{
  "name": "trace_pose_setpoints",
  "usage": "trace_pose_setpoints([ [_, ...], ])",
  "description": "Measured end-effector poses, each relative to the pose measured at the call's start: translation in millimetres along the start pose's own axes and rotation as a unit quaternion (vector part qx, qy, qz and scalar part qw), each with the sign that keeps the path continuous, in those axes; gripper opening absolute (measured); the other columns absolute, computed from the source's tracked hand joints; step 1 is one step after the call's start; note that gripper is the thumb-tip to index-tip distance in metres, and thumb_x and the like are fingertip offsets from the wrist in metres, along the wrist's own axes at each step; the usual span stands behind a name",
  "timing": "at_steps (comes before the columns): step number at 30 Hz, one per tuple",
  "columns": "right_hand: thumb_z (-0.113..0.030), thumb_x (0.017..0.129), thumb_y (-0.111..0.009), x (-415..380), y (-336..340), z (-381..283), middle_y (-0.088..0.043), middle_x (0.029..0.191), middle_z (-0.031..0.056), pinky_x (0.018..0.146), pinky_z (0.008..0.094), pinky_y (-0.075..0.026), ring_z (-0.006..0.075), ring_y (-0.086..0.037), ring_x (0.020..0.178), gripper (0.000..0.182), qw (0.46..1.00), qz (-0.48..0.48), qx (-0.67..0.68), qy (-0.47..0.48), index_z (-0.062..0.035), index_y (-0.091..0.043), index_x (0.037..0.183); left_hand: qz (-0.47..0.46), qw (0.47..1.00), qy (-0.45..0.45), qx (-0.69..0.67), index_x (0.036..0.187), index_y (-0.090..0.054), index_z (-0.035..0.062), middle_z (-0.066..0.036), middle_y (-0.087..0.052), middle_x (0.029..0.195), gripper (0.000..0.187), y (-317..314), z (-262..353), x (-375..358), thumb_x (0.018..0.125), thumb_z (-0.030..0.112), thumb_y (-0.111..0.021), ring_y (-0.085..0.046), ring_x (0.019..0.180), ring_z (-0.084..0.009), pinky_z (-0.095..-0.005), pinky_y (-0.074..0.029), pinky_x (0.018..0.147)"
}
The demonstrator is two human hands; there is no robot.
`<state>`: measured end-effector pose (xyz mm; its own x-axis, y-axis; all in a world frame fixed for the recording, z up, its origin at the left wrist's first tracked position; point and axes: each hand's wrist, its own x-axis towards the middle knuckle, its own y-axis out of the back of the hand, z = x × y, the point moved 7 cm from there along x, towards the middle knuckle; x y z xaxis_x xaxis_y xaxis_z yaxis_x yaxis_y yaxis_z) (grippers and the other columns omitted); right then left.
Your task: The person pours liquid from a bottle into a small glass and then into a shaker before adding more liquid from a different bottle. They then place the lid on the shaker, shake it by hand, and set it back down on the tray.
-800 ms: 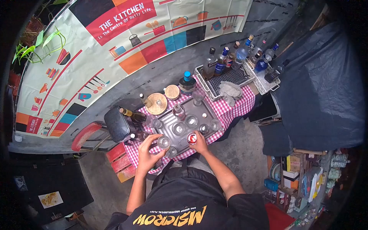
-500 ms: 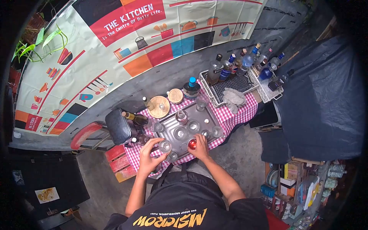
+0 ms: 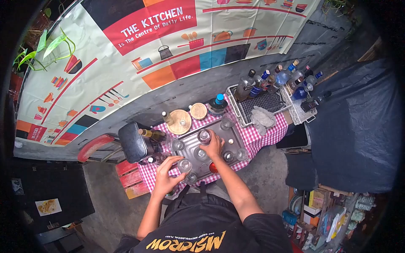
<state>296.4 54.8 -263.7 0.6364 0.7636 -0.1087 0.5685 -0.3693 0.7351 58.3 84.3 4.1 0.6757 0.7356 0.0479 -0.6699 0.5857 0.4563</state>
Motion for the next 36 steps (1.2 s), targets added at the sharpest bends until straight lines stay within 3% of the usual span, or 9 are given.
trace_pose_setpoints([
  [5, -0.036, 0.062, -0.104, -2.4, 6.1, -11.9, -0.075, 0.138, 0.0050, 0.118, 0.0584, -0.031, 0.0307, -0.067, 0.132, 0.099, 0.989, 0.095, 0.117, 0.002, -0.0229, -0.057, 0.148, -0.003, 1.000, 0.018, -0.019, 0.136, -0.070, -0.0009, -0.016, -0.071, 0.136, 0.056, -0.3, -3.4, 6.1, 0.083, -0.001, -0.088, -0.073, 0.126, -0.0289, -0.0402, -0.063, 0.107],
  [11, -0.034, 0.062, -0.102, 5.0, 2.1, -14.6, -0.079, 0.121, 0.0066, 0.114, 0.0520, -0.035, 0.0325, -0.072, 0.118, 0.082, 0.990, 0.096, 0.105, 0.006, -0.0204, -0.064, 0.133, -0.006, 1.000, 0.009, -0.019, 0.136, -0.070, -0.0009, -0.015, -0.071, 0.136, 0.056, -1.0, -4.3, 10.5, 0.083, 0.000, -0.087, -0.073, 0.126, -0.0289, -0.0402, -0.063, 0.107],
  [15, -0.029, 0.060, -0.102, 9.9, 8.0, -11.2, -0.079, 0.117, 0.0092, 0.108, 0.0513, -0.044, 0.0366, -0.072, 0.115, 0.078, 0.986, 0.105, 0.132, 0.013, -0.0172, -0.066, 0.129, -0.009, 1.000, 0.011, -0.012, 0.136, -0.071, -0.0002, -0.015, -0.071, 0.137, 0.055, -2.1, -5.4, 7.7, 0.083, 0.000, -0.087, -0.073, 0.126, -0.0284, -0.0401, -0.064, 0.107],
  [18, -0.021, 0.060, -0.103, 11.1, 17.0, -13.3, -0.080, 0.113, 0.0111, 0.100, 0.0522, -0.053, 0.0406, -0.073, 0.112, 0.075, 0.976, 0.128, 0.174, 0.024, -0.0142, -0.068, 0.126, 0.025, 0.998, 0.027, -0.047, 0.127, -0.074, -0.0007, -0.015, -0.078, 0.125, 0.054, -2.8, -1.7, 5.8, 0.076, 0.004, -0.090, -0.076, 0.116, -0.0318, -0.0417, -0.060, 0.103],
  [21, -0.018, 0.062, -0.103, 8.0, 33.3, -21.8, -0.080, 0.111, 0.0102, 0.100, 0.0471, -0.056, 0.0325, -0.074, 0.113, 0.072, 0.947, 0.104, 0.305, 0.014, -0.0108, -0.068, 0.124, 0.019, 0.998, 0.022, -0.047, 0.127, -0.074, -0.0002, -0.014, -0.078, 0.125, 0.053, -7.1, 0.0, 2.2, 0.077, 0.004, -0.090, -0.076, 0.116, -0.0309, -0.0414, -0.060, 0.101],
  [22, -0.014, 0.065, -0.104, 7.8, 40.3, -26.5, -0.077, 0.114, 0.0088, 0.099, 0.0430, -0.058, 0.0248, -0.074, 0.111, 0.076, 0.944, 0.088, 0.316, 0.023, -0.0072, -0.063, 0.129, 0.018, 0.999, 0.013, -0.044, 0.127, -0.074, -0.0002, -0.014, -0.078, 0.125, 0.053, -8.5, 1.5, 0.8, 0.077, 0.004, -0.090, -0.076, 0.116, -0.0307, -0.0413, -0.060, 0.101],
  [26, -0.007, 0.073, -0.103, -4.3, 80.0, -41.4, -0.068, 0.123, 0.0082, 0.098, 0.0418, -0.060, 0.0233, -0.073, 0.110, 0.084, 0.912, 0.138, 0.381, 0.058, -0.0043, -0.050, 0.138, 0.019, 0.999, -0.016, -0.036, 0.126, -0.075, -0.0003, -0.014, -0.078, 0.124, 0.052, -12.5, 9.1, -4.7, 0.077, 0.005, -0.090, -0.076, 0.116, -0.0302, -0.0411, -0.060, 0.100],
  [30, 0.009, 0.078, -0.093, -23.2, 136.1, -72.3, -0.069, 0.124, 0.0076, 0.099, 0.0335, -0.061, 0.0151, -0.069, 0.115, 0.079, 0.815, 0.064, 0.576, 0.026, -0.0059, -0.050, 0.142, 0.017, 0.999, -0.025, -0.042, 0.125, -0.075, -0.0002, -0.015, -0.078, 0.124, 0.051, -15.7, 15.7, -12.6, 0.077, 0.005, -0.091, -0.076, 0.116, -0.0300, -0.0410, -0.060, 0.100],
  [36, -0.008, 0.081, -0.093, -57.8, 194.7, -72.4, -0.071, 0.131, 0.0105, 0.109, 0.0370, -0.057, 0.0211, -0.071, 0.120, 0.079, 0.749, 0.068, 0.658, 0.041, -0.0019, -0.056, 0.150, -0.003, 0.998, -0.063, -0.021, 0.131, -0.073, -0.0004, -0.015, -0.075, 0.130, 0.052, -23.5, 24.9, -23.0, 0.082, 0.002, -0.088, -0.075, 0.120, -0.0287, -0.0391, -0.066, 0.100],
])
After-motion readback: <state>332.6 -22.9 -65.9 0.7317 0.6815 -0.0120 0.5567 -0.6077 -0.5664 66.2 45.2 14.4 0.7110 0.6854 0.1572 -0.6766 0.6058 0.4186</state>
